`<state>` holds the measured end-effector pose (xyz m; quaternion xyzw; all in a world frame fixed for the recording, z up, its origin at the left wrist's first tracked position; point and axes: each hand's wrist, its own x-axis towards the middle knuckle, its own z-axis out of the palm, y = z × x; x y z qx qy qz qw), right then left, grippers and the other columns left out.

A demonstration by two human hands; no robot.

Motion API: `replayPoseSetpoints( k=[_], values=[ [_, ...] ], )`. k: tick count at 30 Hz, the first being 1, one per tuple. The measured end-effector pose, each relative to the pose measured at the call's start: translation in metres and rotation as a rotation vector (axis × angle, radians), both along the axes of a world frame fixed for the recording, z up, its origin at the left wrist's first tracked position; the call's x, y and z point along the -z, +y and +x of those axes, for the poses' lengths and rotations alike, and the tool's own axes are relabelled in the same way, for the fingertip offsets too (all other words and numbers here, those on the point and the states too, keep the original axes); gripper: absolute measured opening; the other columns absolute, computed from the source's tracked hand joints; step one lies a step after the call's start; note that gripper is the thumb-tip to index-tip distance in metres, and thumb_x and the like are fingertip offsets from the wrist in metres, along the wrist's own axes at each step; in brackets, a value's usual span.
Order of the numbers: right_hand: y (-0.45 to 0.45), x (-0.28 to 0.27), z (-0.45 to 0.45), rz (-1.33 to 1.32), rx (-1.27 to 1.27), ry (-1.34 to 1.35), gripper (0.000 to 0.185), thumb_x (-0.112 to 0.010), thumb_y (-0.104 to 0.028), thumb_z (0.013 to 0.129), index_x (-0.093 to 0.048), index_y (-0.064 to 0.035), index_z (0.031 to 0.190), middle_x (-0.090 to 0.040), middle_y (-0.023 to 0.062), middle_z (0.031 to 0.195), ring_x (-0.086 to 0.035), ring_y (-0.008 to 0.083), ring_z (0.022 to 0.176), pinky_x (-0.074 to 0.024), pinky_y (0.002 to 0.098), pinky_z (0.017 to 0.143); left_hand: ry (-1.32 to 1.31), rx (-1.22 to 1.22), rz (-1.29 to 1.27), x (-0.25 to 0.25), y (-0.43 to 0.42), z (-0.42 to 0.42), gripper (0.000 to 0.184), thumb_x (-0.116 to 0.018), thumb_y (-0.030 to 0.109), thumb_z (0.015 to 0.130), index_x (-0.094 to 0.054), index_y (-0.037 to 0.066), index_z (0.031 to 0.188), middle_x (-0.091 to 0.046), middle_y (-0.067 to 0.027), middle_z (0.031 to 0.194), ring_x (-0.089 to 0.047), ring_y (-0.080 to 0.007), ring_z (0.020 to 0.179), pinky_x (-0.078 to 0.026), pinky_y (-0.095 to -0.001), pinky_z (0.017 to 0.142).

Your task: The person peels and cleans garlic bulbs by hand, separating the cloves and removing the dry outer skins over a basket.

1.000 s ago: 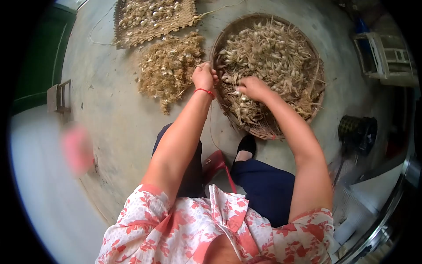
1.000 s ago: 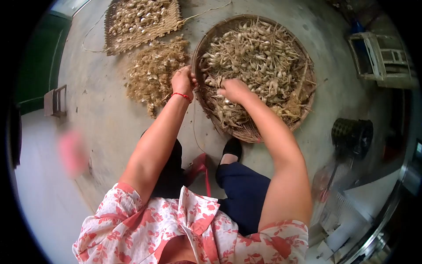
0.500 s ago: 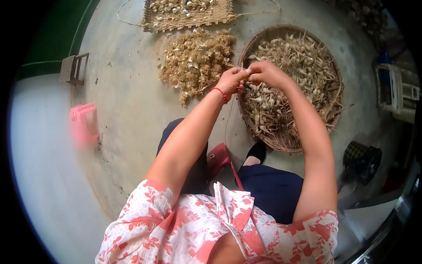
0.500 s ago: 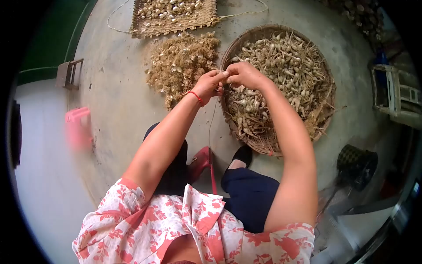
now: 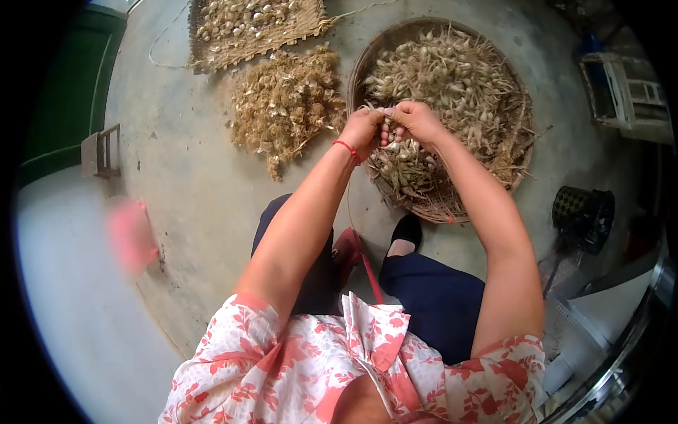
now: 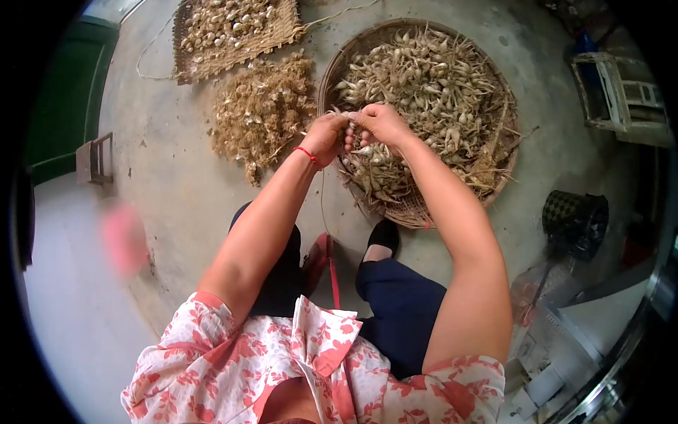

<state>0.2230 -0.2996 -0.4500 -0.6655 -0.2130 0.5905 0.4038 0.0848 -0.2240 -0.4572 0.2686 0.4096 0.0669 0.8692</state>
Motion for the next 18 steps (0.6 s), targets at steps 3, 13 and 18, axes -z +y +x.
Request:
replayPoseSetpoints(
  k=[3, 13, 18],
  values=[
    [0.009, 0.003, -0.017, 0.083, -0.025, -0.069, 0.026, -0.064, -0.024, 0.086, -0.058, 0.0002, 0.080, -0.058, 0.0048, 0.070, -0.053, 0.0086, 0.053, -0.0494, 0.0235, 0.047, 0.211, -0.172, 0.123, 0.006, 0.013, -0.008, 0.021, -0.047, 0.023, 0.094, -0.047, 0.008, 0.078, -0.048, -0.0020, 0.061, -0.045, -0.0136, 0.046, -0.041, -0.0298, 0.043],
    [0.037, 0.051, -0.028, -0.309, -0.621, -0.931, 0.035, -0.064, -0.023, 0.082, -0.056, -0.0043, 0.111, -0.060, 0.0197, 0.111, -0.059, 0.0341, 0.101, -0.0470, 0.0433, 0.085, 0.272, -0.249, 0.254, 0.004, 0.043, -0.036, 0.013, -0.049, 0.009, 0.083, -0.053, 0.006, 0.095, -0.059, -0.0048, 0.075, -0.051, -0.0128, 0.052, -0.043, -0.0270, 0.047],
    [0.024, 0.061, -0.017, -0.349, -0.778, -0.833, 0.033, -0.066, -0.020, 0.079, -0.059, -0.0023, 0.107, -0.064, 0.0181, 0.100, -0.062, 0.0303, 0.094, -0.0504, 0.0395, 0.078, 0.174, -0.056, 0.174, 0.010, 0.039, -0.036, 0.022, -0.051, 0.004, 0.082, -0.053, 0.007, 0.104, -0.058, -0.0024, 0.077, -0.053, -0.0114, 0.057, -0.047, -0.0267, 0.055]
  ],
)
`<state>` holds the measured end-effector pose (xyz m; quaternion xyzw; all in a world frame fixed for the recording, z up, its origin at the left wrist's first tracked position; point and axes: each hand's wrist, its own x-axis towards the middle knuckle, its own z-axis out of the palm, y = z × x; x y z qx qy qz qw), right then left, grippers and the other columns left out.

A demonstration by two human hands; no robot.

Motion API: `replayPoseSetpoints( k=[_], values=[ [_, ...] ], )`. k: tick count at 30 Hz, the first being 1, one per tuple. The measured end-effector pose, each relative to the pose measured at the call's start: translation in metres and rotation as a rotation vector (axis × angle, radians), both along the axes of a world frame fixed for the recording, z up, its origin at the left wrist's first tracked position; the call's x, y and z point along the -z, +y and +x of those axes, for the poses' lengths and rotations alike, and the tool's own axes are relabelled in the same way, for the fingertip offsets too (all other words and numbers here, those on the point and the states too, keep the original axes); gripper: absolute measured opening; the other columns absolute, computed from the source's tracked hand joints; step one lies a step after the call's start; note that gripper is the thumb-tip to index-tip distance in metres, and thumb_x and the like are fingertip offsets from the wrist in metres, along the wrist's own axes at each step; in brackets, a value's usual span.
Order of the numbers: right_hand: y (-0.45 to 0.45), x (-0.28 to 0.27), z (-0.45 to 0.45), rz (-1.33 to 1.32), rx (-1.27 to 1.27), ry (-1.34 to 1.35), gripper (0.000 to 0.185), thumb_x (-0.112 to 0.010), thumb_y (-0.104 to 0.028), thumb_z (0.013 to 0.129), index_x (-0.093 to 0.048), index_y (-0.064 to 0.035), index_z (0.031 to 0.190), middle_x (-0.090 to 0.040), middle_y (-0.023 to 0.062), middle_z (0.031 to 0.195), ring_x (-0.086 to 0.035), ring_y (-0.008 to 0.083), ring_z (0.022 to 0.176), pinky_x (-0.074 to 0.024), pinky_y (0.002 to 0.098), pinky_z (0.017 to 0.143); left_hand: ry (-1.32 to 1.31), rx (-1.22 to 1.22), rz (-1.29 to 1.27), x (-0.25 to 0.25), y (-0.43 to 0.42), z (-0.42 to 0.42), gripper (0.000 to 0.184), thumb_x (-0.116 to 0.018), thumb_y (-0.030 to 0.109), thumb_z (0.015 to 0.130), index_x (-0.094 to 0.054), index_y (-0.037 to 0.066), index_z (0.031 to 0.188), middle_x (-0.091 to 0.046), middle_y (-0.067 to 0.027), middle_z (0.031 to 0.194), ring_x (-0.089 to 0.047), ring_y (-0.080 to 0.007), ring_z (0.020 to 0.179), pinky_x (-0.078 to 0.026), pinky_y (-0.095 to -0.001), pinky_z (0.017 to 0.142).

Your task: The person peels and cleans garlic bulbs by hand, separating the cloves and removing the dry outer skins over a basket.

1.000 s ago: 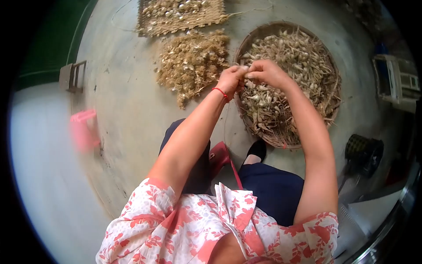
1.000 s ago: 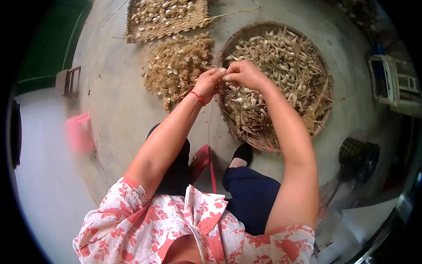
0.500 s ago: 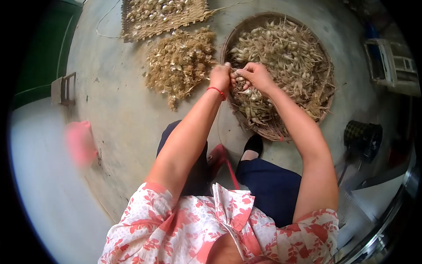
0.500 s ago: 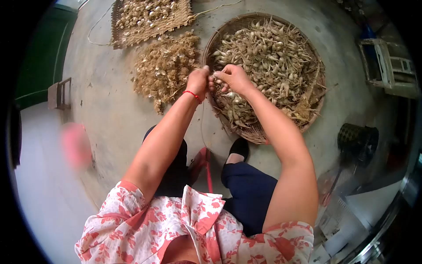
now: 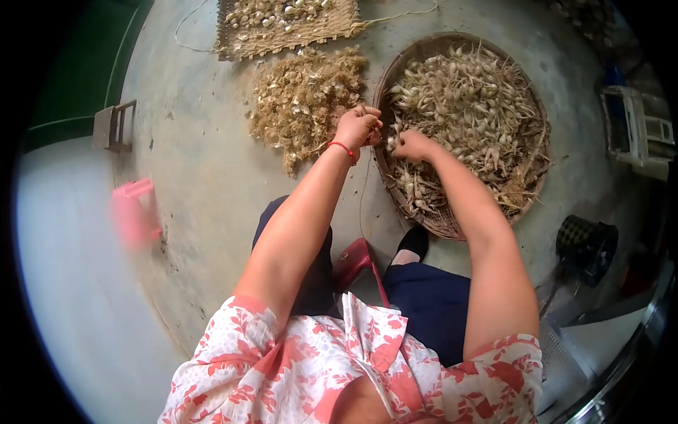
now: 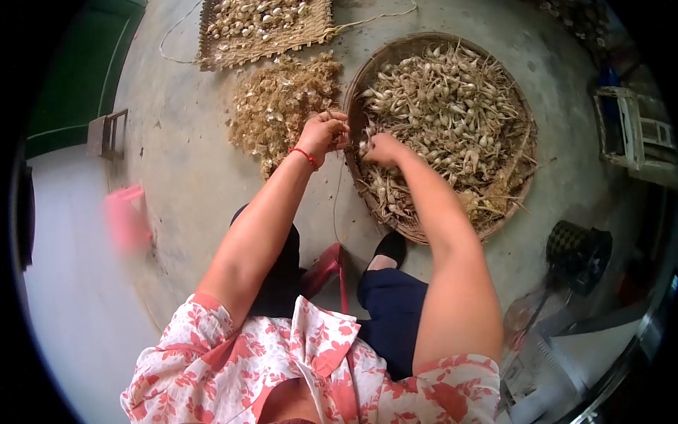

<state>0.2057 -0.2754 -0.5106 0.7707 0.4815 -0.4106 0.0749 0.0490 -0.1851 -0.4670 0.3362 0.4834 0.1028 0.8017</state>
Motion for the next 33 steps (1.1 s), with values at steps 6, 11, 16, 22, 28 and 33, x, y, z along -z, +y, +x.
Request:
replayPoseSetpoints(
  k=[6, 11, 16, 22, 28, 33],
  values=[
    [-0.028, -0.041, 0.049, 0.134, 0.365, 0.337, 0.024, -0.065, -0.020, 0.081, -0.059, 0.0004, 0.093, -0.055, 0.0011, 0.067, -0.053, 0.0115, 0.053, -0.0444, 0.0304, 0.049, 0.056, 0.176, -0.035, -0.007, -0.020, 0.021, 0.019, -0.061, 0.024, 0.087, -0.053, 0.010, 0.096, -0.053, 0.0024, 0.070, -0.051, -0.0077, 0.055, -0.047, -0.0260, 0.051],
    [-0.044, -0.093, 0.031, 0.111, 0.357, 0.602, 0.019, -0.063, -0.017, 0.083, -0.060, 0.0005, 0.089, -0.060, 0.0023, 0.071, -0.056, 0.0107, 0.056, -0.0483, 0.0294, 0.051, -0.112, 0.260, 0.040, -0.007, -0.051, 0.044, 0.015, -0.061, 0.020, 0.087, -0.057, 0.007, 0.091, -0.052, 0.0026, 0.065, -0.050, -0.0077, 0.052, -0.045, -0.0246, 0.047],
    [-0.074, -0.071, 0.067, -0.034, 0.347, 0.299, 0.031, -0.063, -0.023, 0.085, -0.060, 0.0009, 0.105, -0.065, 0.0090, 0.084, -0.064, 0.0156, 0.066, -0.0542, 0.0280, 0.057, 0.015, 0.112, 0.192, 0.004, -0.055, 0.049, 0.011, -0.057, 0.012, 0.086, -0.059, 0.006, 0.078, -0.048, 0.0023, 0.057, -0.044, -0.0089, 0.043, -0.037, -0.0257, 0.040],
    [-0.091, -0.014, 0.006, 0.164, 0.264, -0.212, 0.065, -0.067, -0.017, 0.080, -0.035, -0.0124, 0.136, -0.055, 0.0235, 0.116, -0.053, 0.0342, 0.110, -0.0441, 0.0392, 0.093, 0.258, 0.741, 0.563, 0.016, -0.066, 0.033, 0.012, -0.057, 0.015, 0.083, -0.064, 0.005, 0.083, -0.055, -0.0031, 0.056, -0.049, -0.0116, 0.045, -0.042, -0.0253, 0.043],
    [-0.059, -0.003, -0.010, 0.469, 0.332, 0.300, 0.042, -0.062, -0.002, 0.076, -0.052, -0.0145, 0.115, -0.059, 0.0133, 0.105, -0.059, 0.0242, 0.096, -0.0461, 0.0358, 0.081, 0.368, 0.961, 0.531, 0.006, -0.062, 0.027, 0.021, -0.057, 0.017, 0.080, -0.064, 0.003, 0.094, -0.064, -0.0117, 0.069, -0.064, -0.0195, 0.057, -0.053, -0.0341, 0.052],
    [-0.078, -0.054, 0.036, 0.349, 0.338, 0.463, 0.033, -0.056, -0.012, 0.085, -0.055, -0.0118, 0.118, -0.059, 0.0075, 0.108, -0.056, 0.0169, 0.094, -0.0448, 0.0324, 0.086, 0.383, 0.681, 0.613, 0.039, -0.051, 0.036, 0.019, -0.053, 0.011, 0.080, -0.063, 0.000, 0.093, -0.065, -0.0121, 0.073, -0.064, -0.0210, 0.058, -0.053, -0.0333, 0.054]
  ],
)
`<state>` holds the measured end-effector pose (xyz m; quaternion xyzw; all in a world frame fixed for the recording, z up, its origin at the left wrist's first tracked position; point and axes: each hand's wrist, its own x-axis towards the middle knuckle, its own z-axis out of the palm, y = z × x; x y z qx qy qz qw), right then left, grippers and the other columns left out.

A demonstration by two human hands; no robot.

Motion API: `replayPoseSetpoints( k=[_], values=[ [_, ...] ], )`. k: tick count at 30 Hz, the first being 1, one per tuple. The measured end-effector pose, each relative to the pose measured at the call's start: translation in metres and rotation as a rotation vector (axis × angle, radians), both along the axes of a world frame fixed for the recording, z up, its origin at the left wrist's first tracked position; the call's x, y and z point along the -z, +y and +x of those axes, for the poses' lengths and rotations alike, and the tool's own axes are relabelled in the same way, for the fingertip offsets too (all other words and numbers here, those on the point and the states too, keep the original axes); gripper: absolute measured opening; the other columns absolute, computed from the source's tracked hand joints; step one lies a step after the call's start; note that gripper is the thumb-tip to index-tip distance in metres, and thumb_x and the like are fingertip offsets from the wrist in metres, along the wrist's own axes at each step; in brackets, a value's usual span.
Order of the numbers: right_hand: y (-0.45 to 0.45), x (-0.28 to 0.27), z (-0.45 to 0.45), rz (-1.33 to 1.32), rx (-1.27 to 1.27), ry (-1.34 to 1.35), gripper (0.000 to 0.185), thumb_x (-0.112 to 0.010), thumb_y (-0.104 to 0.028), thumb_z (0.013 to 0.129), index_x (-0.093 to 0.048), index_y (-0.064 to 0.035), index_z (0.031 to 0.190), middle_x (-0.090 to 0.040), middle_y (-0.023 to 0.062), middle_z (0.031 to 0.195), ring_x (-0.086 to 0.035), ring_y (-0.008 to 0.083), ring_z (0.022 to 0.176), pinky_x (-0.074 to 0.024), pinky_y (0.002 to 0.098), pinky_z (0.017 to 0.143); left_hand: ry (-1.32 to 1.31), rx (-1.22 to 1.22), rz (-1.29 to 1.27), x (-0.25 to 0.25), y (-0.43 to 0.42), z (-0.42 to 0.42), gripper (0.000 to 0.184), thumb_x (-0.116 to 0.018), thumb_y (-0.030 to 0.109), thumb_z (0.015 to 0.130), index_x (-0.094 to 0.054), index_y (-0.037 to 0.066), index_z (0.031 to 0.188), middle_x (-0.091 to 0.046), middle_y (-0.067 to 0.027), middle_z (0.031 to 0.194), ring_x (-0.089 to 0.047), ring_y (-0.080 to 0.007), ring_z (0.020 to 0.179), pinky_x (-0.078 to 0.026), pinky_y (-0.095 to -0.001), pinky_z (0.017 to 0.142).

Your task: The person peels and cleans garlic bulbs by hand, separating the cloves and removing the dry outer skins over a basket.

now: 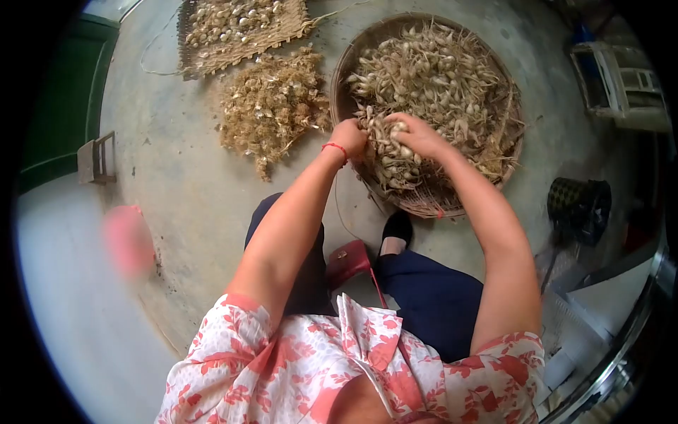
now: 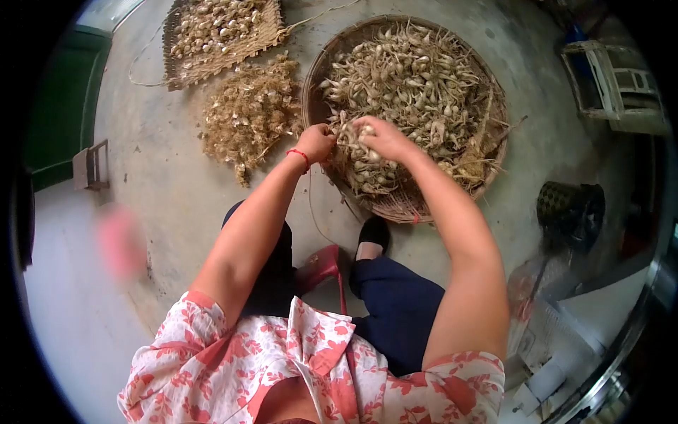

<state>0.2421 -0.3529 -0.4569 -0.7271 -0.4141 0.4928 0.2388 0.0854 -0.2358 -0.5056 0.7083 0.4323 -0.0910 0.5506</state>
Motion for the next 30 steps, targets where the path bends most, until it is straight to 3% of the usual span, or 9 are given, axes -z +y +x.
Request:
replayPoseSetpoints(
  k=[7, 12, 15, 17, 21, 23, 25, 28, 30],
  values=[
    [-0.027, -0.053, 0.023, -0.016, 0.181, 0.236, 0.034, -0.048, -0.015, 0.092, -0.049, -0.0063, 0.125, -0.060, 0.0076, 0.107, -0.057, 0.0163, 0.097, -0.0435, 0.0299, 0.087, 0.030, 0.099, 0.084, -0.012, -0.027, 0.017, 0.027, -0.059, 0.020, 0.075, -0.066, 0.006, 0.098, -0.066, -0.0174, 0.088, -0.063, -0.0294, 0.086, -0.049, -0.0362, 0.081],
    [-0.044, -0.024, 0.018, -0.047, 0.370, 0.304, 0.019, -0.046, -0.020, 0.095, -0.054, -0.0034, 0.101, -0.058, 0.0013, 0.072, -0.054, 0.0059, 0.052, -0.0380, 0.0198, 0.042, -0.060, 0.234, 0.309, -0.044, -0.045, 0.017, 0.041, -0.066, 0.022, 0.071, -0.061, 0.008, 0.110, -0.058, -0.0198, 0.114, -0.055, -0.0348, 0.103, -0.043, -0.0378, 0.093],
    [-0.035, -0.012, 0.006, -0.135, 0.205, 0.204, 0.018, -0.048, -0.019, 0.094, -0.055, -0.0034, 0.098, -0.060, 0.0031, 0.070, -0.051, 0.0083, 0.048, -0.0385, 0.0238, 0.041, -0.278, 0.201, 0.199, -0.029, -0.044, 0.018, 0.038, -0.068, 0.027, 0.072, -0.064, 0.007, 0.104, -0.063, -0.0176, 0.106, -0.060, -0.0330, 0.094, -0.047, -0.0360, 0.084],
    [-0.029, 0.009, 0.009, -0.210, 0.129, 0.200, 0.020, -0.054, -0.023, 0.091, -0.058, -0.0034, 0.089, -0.061, 0.0049, 0.068, -0.052, 0.0103, 0.047, -0.0408, 0.0258, 0.042, 0.075, 0.526, 0.039, -0.041, -0.033, 0.014, 0.037, -0.068, 0.033, 0.071, -0.066, 0.009, 0.100, -0.064, -0.0165, 0.101, -0.061, -0.0308, 0.096, -0.047, -0.0371, 0.085],
    [0.005, 0.002, 0.007, -0.497, -0.267, -0.118, 0.030, -0.063, -0.031, 0.085, -0.060, -0.0023, 0.092, -0.063, 0.0093, 0.077, -0.063, 0.0182, 0.064, -0.0490, 0.0329, 0.053, -0.011, 0.362, 0.186, -0.030, -0.014, -0.006, 0.032, -0.063, 0.031, 0.077, -0.068, 0.005, 0.094, -0.066, -0.0172, 0.090, -0.063, -0.0319, 0.086, -0.049, -0.0369, 0.080],
    [0.030, 0.007, 0.000, -0.513, -0.391, -0.646, 0.039, -0.063, -0.039, 0.083, -0.063, -0.0020, 0.096, -0.065, 0.0155, 0.090, -0.065, 0.0254, 0.084, -0.0508, 0.0380, 0.068, 0.004, 0.312, 0.168, -0.031, -0.003, -0.015, 0.030, -0.062, 0.029, 0.079, -0.067, 0.004, 0.095, -0.066, -0.0173, 0.093, -0.062, -0.0315, 0.089, -0.048, -0.0359, 0.082],
    [0.047, 0.014, -0.009, -0.521, -0.283, -0.614, 0.044, -0.062, -0.042, 0.083, -0.064, -0.0021, 0.101, -0.064, 0.0165, 0.102, -0.060, 0.0299, 0.098, -0.0487, 0.0409, 0.080, -0.103, 0.166, 0.192, -0.022, 0.006, -0.024, 0.026, -0.062, 0.024, 0.083, -0.065, 0.002, 0.096, -0.067, -0.0128, 0.087, -0.064, -0.0217, 0.079, -0.049, -0.0325, 0.072],
    [0.054, 0.050, -0.013, -0.438, -0.165, -0.537, 0.031, -0.059, -0.026, 0.085, -0.064, -0.0041, 0.106, -0.062, 0.0150, 0.112, -0.058, 0.0305, 0.105, -0.0455, 0.0412, 0.091, -0.112, 0.039, 0.069, -0.018, 0.014, -0.025, 0.031, -0.062, 0.027, 0.081, -0.064, 0.002, 0.099, -0.066, -0.0167, 0.094, -0.064, -0.0271, 0.089, -0.049, -0.0338, 0.080],
    [0.056, 0.045, 0.000, -0.356, -0.166, -0.437, 0.024, -0.058, -0.023, 0.084, -0.065, -0.0031, 0.095, -0.065, 0.0132, 0.096, -0.062, 0.0288, 0.088, -0.0485, 0.0397, 0.079, -0.190, -0.052, 0.066, -0.015, 0.015, -0.025, 0.031, -0.061, 0.023, 0.086, -0.060, -0.001, 0.105, -0.064, -0.0072, 0.087, -0.059, -0.0122, 0.075, -0.048, -0.0265, 0.067]
  ],
)
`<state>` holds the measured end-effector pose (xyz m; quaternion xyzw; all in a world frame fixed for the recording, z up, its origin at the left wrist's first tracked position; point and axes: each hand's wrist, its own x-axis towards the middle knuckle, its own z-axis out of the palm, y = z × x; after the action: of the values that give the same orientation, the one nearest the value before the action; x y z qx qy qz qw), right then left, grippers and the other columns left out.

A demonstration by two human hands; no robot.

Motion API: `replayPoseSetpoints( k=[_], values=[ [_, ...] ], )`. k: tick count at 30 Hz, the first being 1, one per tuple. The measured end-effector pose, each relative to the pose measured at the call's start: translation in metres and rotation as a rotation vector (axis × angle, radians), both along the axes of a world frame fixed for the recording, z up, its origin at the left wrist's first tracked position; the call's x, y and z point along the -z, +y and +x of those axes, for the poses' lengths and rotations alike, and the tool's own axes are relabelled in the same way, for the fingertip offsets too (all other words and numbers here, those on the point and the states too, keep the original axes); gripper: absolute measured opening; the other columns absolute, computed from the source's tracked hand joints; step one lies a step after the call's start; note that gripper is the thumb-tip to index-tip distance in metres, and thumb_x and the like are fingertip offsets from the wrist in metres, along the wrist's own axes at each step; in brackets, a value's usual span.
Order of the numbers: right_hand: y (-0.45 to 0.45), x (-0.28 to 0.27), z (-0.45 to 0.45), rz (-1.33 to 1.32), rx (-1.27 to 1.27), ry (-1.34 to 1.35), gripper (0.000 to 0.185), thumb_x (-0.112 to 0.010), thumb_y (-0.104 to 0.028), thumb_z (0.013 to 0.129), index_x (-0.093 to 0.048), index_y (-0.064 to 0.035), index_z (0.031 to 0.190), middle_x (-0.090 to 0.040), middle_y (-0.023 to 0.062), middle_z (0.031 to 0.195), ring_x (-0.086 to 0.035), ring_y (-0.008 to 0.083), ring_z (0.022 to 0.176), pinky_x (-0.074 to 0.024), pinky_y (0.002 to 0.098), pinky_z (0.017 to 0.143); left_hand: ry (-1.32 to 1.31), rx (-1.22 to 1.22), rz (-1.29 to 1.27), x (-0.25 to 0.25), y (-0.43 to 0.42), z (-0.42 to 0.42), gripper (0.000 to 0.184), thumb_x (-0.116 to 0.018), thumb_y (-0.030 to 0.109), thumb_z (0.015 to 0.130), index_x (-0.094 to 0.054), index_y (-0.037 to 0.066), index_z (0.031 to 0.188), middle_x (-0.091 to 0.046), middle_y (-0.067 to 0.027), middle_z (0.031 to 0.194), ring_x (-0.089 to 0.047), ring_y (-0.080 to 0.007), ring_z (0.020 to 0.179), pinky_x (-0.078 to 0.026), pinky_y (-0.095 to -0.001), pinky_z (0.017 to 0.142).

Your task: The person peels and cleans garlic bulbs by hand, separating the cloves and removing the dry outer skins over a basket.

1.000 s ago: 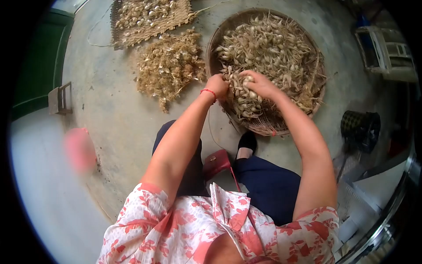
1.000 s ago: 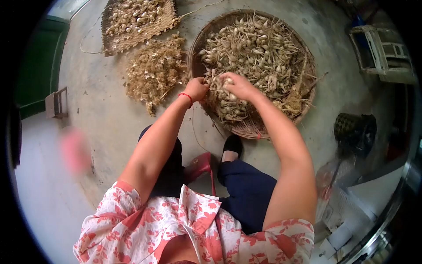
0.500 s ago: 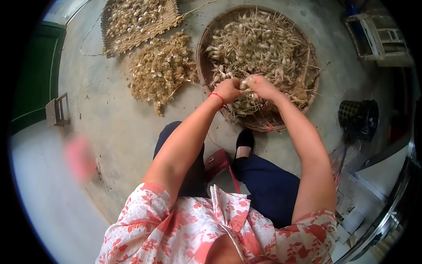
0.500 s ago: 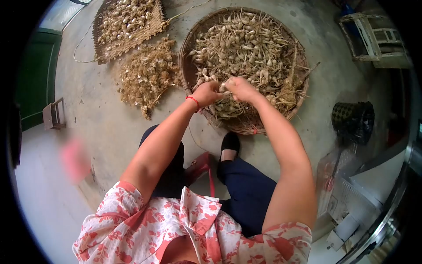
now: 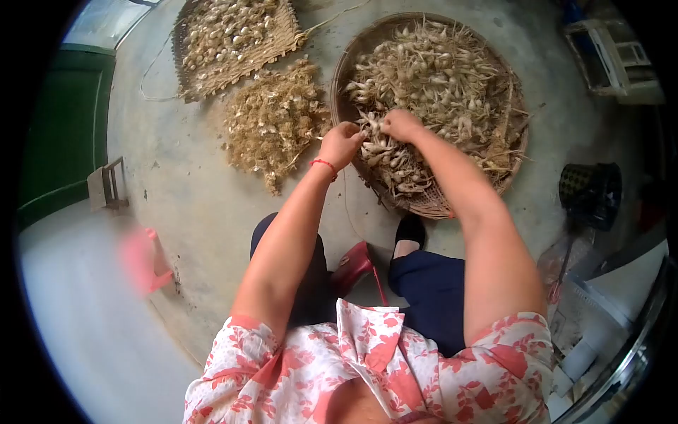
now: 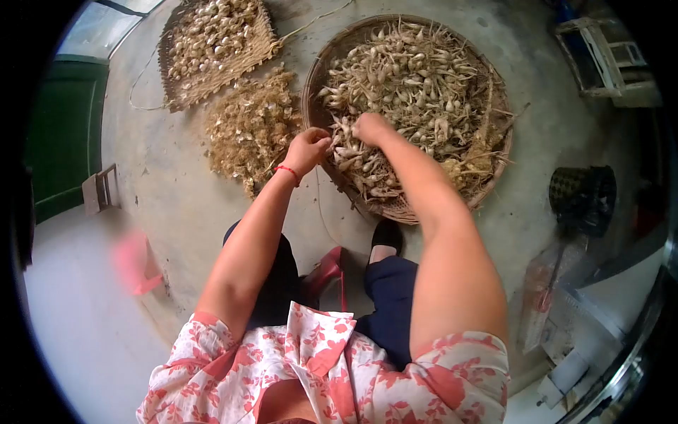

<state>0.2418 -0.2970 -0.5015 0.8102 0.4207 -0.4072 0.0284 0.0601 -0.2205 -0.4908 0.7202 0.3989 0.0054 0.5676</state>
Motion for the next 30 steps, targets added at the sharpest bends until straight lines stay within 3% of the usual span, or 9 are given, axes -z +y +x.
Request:
replayPoseSetpoints(
  k=[2, 7, 13, 15, 19, 25, 27, 29, 30],
  values=[
    [-0.002, -0.011, 0.014, 0.100, 0.034, 0.078, 0.024, -0.057, -0.026, 0.084, -0.065, -0.0029, 0.081, -0.064, 0.0128, 0.078, -0.059, 0.0258, 0.070, -0.0468, 0.0384, 0.068, -0.056, -0.082, -0.110, 0.013, -0.002, 0.010, 0.036, -0.061, 0.026, 0.087, -0.057, -0.001, 0.110, -0.063, -0.0069, 0.087, -0.058, -0.0121, 0.073, -0.048, -0.0265, 0.067],
    [-0.027, -0.064, 0.001, 0.377, -0.069, 0.137, 0.025, -0.056, -0.026, 0.081, -0.063, -0.0027, 0.084, -0.063, 0.0158, 0.081, -0.060, 0.0286, 0.077, -0.0460, 0.0394, 0.069, -0.200, -0.150, -0.611, -0.027, -0.030, 0.034, 0.038, -0.060, 0.037, 0.088, -0.055, 0.001, 0.098, -0.059, -0.0065, 0.081, -0.056, -0.0117, 0.060, -0.049, -0.0254, 0.052],
    [-0.063, -0.073, 0.019, 0.480, -0.057, 0.267, 0.024, -0.051, -0.023, 0.086, -0.060, -0.0001, 0.086, -0.064, 0.0157, 0.081, -0.062, 0.0270, 0.076, -0.0488, 0.0379, 0.070, -0.298, -0.081, -0.657, -0.040, -0.041, 0.042, 0.023, -0.053, 0.023, 0.093, -0.055, 0.001, 0.088, -0.058, -0.0064, 0.071, -0.055, -0.0127, 0.052, -0.049, -0.0269, 0.048],
    [-0.073, -0.064, 0.032, 0.309, 0.413, 0.661, 0.027, -0.048, -0.026, 0.092, -0.058, -0.0004, 0.090, -0.064, 0.0116, 0.078, -0.063, 0.0193, 0.072, -0.0512, 0.0312, 0.063, -0.348, -0.141, -0.755, -0.042, -0.037, 0.041, 0.018, -0.050, 0.018, 0.094, -0.054, 0.000, 0.091, -0.059, -0.0074, 0.075, -0.056, -0.0128, 0.053, -0.051, -0.0265, 0.051],
    [-0.064, -0.089, 0.006, 0.296, 0.496, 0.744, 0.027, -0.056, -0.026, 0.090, -0.056, 0.0008, 0.095, -0.063, 0.0076, 0.077, -0.064, 0.0151, 0.068, -0.0513, 0.0257, 0.056, -0.428, -0.321, -0.905, -0.031, -0.038, 0.039, 0.018, -0.048, 0.017, 0.095, -0.054, 0.000, 0.097, -0.060, -0.0063, 0.081, -0.058, -0.0135, 0.063, -0.052, -0.0264, 0.056],
    [-0.043, -0.052, 0.000, 0.315, 0.273, 0.544, 0.024, -0.067, -0.020, 0.079, -0.059, 0.0024, 0.078, -0.062, 0.0096, 0.071, -0.062, 0.0181, 0.065, -0.0505, 0.0315, 0.056, -0.181, -0.145, -0.651, -0.026, -0.029, 0.027, 0.021, -0.050, 0.022, 0.094, -0.060, 0.003, 0.090, -0.056, -0.0011, 0.066, -0.051, -0.0100, 0.058, -0.043, -0.0253, 0.055],
    [-0.047, -0.037, 0.004, 0.390, -0.454, -0.062, 0.019, -0.065, -0.012, 0.078, -0.058, 0.0059, 0.078, -0.061, 0.0146, 0.070, -0.060, 0.0267, 0.068, -0.0493, 0.0365, 0.059, 0.016, 0.173, 0.200, -0.003, -0.033, 0.021, 0.022, -0.050, 0.021, 0.093, -0.062, 0.003, 0.097, -0.055, -0.0012, 0.062, -0.049, -0.0083, 0.056, -0.040, -0.0243, 0.051],
    [-0.044, -0.016, 0.009, -0.004, -0.389, -0.072, 0.016, -0.062, -0.001, 0.076, -0.059, 0.0041, 0.090, -0.059, 0.0208, 0.085, -0.057, 0.0327, 0.080, -0.0456, 0.0446, 0.071, 0.000, 0.231, 0.338, -0.003, -0.026, 0.015, 0.028, -0.053, 0.019, 0.089, -0.061, 0.002, 0.110, -0.059, -0.0062, 0.064, -0.057, -0.0124, 0.059, -0.044, -0.0272, 0.052],
    [-0.053, -0.012, 0.013, 0.048, -0.305, 0.003, 0.018, -0.054, -0.007, 0.083, -0.058, 0.0044, 0.096, -0.060, 0.0187, 0.091, -0.058, 0.0299, 0.084, -0.0462, 0.0443, 0.073, -0.008, 0.184, 0.003, -0.020, -0.008, 0.018, 0.031, -0.053, 0.021, 0.089, -0.060, 0.002, 0.113, -0.058, -0.0063, 0.064, -0.059, -0.0134, 0.061, -0.046, -0.0284, 0.053]
  ],
)
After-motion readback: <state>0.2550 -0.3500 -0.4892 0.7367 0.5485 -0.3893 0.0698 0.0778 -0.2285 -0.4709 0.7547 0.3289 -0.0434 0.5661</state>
